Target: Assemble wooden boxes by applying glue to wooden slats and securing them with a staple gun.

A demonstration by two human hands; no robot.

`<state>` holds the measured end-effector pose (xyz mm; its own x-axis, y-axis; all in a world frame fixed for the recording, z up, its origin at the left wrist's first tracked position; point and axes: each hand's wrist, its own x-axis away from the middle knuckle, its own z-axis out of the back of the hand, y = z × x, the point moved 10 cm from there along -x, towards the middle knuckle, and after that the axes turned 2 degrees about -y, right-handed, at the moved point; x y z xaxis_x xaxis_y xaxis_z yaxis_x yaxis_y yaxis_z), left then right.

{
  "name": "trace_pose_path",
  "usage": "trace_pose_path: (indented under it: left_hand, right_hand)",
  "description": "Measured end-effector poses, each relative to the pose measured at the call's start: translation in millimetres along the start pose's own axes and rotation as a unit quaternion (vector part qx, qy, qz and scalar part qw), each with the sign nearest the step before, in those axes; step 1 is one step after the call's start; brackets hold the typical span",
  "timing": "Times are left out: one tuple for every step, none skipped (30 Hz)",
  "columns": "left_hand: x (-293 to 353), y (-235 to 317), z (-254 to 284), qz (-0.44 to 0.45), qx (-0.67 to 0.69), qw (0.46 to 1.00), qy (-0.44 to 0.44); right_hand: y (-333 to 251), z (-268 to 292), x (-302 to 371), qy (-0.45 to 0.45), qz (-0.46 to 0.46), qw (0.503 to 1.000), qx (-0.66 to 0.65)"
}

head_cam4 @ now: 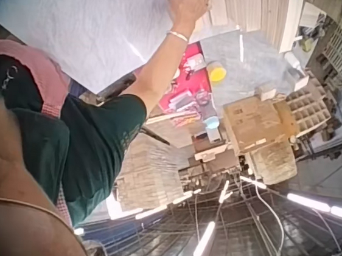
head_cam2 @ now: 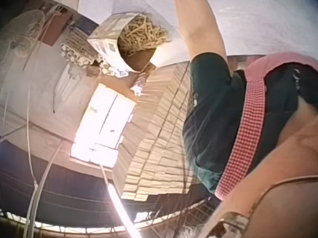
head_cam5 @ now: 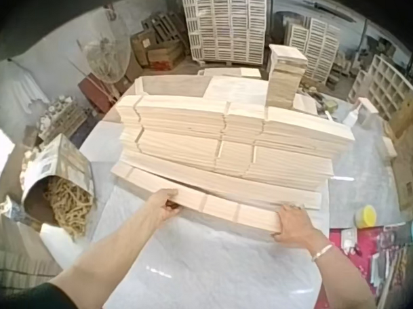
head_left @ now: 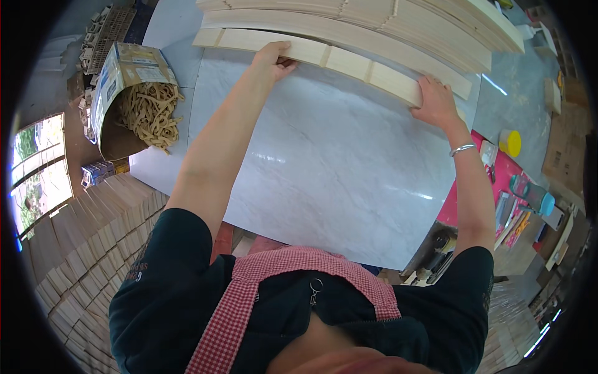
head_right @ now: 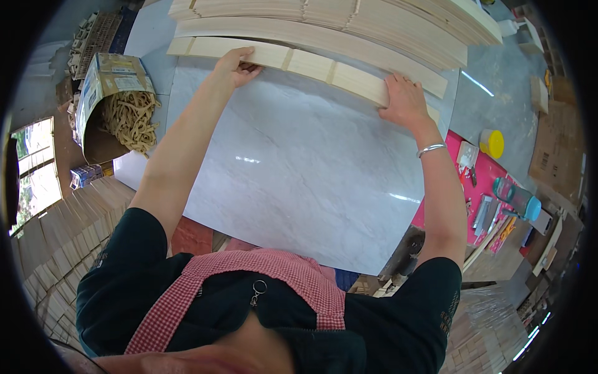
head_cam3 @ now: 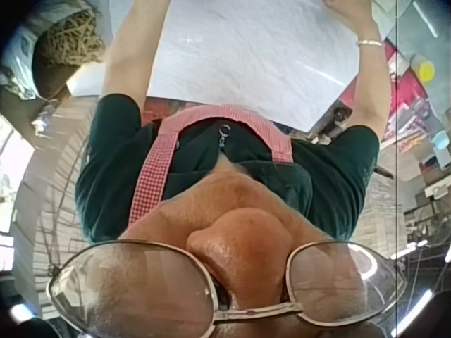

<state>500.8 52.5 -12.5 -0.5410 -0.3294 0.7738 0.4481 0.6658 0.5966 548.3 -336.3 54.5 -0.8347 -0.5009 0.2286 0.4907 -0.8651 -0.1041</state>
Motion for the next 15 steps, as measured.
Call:
trace_pose_path:
  left_hand:
    - [3, -2, 0, -0.008, -0.010, 1.000, -0.014]
    - [10, -4, 13, -0.011, -0.009, 1.000, -0.011]
    - [21, -12, 23, 0.012, -0.105, 0.992, -0.062]
    - [35, -22, 35, 0.035, -0.202, 0.972, -0.114]
    - [51, -34, 47, 0.057, -0.296, 0.939, -0.164]
    - [73, -47, 57, 0.075, -0.385, 0.896, -0.210]
    - [92, -50, 65, 0.071, -0.385, 0.896, -0.209]
    - [107, -34, 64, -0.077, -0.526, 0.820, -0.215]
    - [140, -21, 54, -0.228, -0.647, 0.697, -0.208]
    - [175, -16, 41, -0.370, -0.733, 0.539, -0.191]
    - [208, -18, 32, -0.495, -0.778, 0.352, -0.158]
    - [207, -14, 36, -0.502, -0.776, 0.350, -0.150]
    - [200, -17, 42, -0.492, -0.794, 0.319, -0.160]
    - [188, -19, 49, -0.483, -0.809, 0.289, -0.168]
    - [178, -23, 53, -0.474, -0.823, 0.257, -0.180]
  right_hand:
    - [-2, -6, 2, -0.019, 0.007, 1.000, -0.002]
    - [-11, -7, 8, -0.017, 0.019, 0.999, -0.020]
    - [-20, -9, 22, -0.015, 0.030, 0.999, -0.037]
    - [-26, -11, 37, -0.015, 0.032, 0.999, -0.037]
    - [-31, -18, 56, -0.028, 0.027, 0.997, -0.071]
    - [-38, -22, 76, -0.039, 0.025, 0.993, -0.104]
    - [-43, -25, 100, -0.029, 0.023, 0.992, -0.124]
    - [-49, -29, 119, -0.030, 0.018, 0.990, -0.139]
    - [-55, -29, 143, -0.029, 0.017, 0.990, -0.139]
    - [-56, -33, 167, -0.043, -0.006, 0.988, -0.147]
    - [-58, -33, 189, -0.053, -0.025, 0.987, -0.152]
    - [-61, -35, 206, -0.049, -0.027, 0.987, -0.148]
    - [-63, -37, 221, -0.044, -0.030, 0.988, -0.142]
    - [-66, -36, 232, -0.033, -0.025, 0.990, -0.135]
    - [-70, -39, 245, -0.040, -0.016, 0.989, -0.140]
